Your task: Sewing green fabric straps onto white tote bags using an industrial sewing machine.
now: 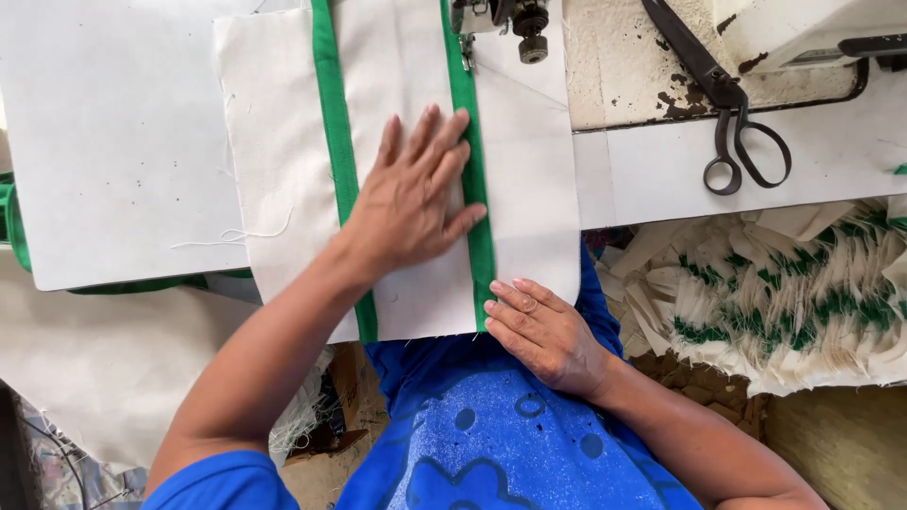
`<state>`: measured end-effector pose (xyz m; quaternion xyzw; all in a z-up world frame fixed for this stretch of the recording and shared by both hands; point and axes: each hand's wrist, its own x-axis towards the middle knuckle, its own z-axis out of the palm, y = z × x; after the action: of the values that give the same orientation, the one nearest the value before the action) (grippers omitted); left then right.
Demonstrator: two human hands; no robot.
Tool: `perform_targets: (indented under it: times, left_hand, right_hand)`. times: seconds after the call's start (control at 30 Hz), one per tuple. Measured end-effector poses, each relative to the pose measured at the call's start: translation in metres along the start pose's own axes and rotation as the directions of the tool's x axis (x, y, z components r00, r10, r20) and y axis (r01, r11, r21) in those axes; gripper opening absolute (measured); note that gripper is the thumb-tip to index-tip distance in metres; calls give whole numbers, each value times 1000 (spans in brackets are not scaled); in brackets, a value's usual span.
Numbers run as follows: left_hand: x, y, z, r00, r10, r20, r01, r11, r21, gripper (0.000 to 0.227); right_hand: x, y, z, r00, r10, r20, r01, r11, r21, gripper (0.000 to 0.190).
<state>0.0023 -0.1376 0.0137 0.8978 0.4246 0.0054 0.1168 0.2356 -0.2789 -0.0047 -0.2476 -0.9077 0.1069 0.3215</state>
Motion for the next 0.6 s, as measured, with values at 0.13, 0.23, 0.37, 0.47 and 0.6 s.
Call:
perform_targets:
  times: [0.13,0.23,0.37,0.47,0.6]
  left_hand:
    - [-29,16,9,980,42,-196,-46,999,-16,71]
    - [-36,17,11,959,71,-273,-80,997,-20,62]
    - [-33,15,8,961,44,-274,-58,997,-46,66]
    - [-21,5,4,961,35,-274,-56,996,-68,65]
    - [-3,-13,-2,961,34,-276,-56,996,-74,66]
  right_hand:
    - [-1,-3,0,1000,9,10,-9,1000,9,18]
    - [0,-4,-2,1000,12,21,-12,1000,15,17]
    - [7,-2,-5,999,30,13,-30,999,20,15]
    - [15,10,-6,999,38,2,-38,999,10,14]
    - [34,27,-8,999,30,-14,-30,999,-10,14]
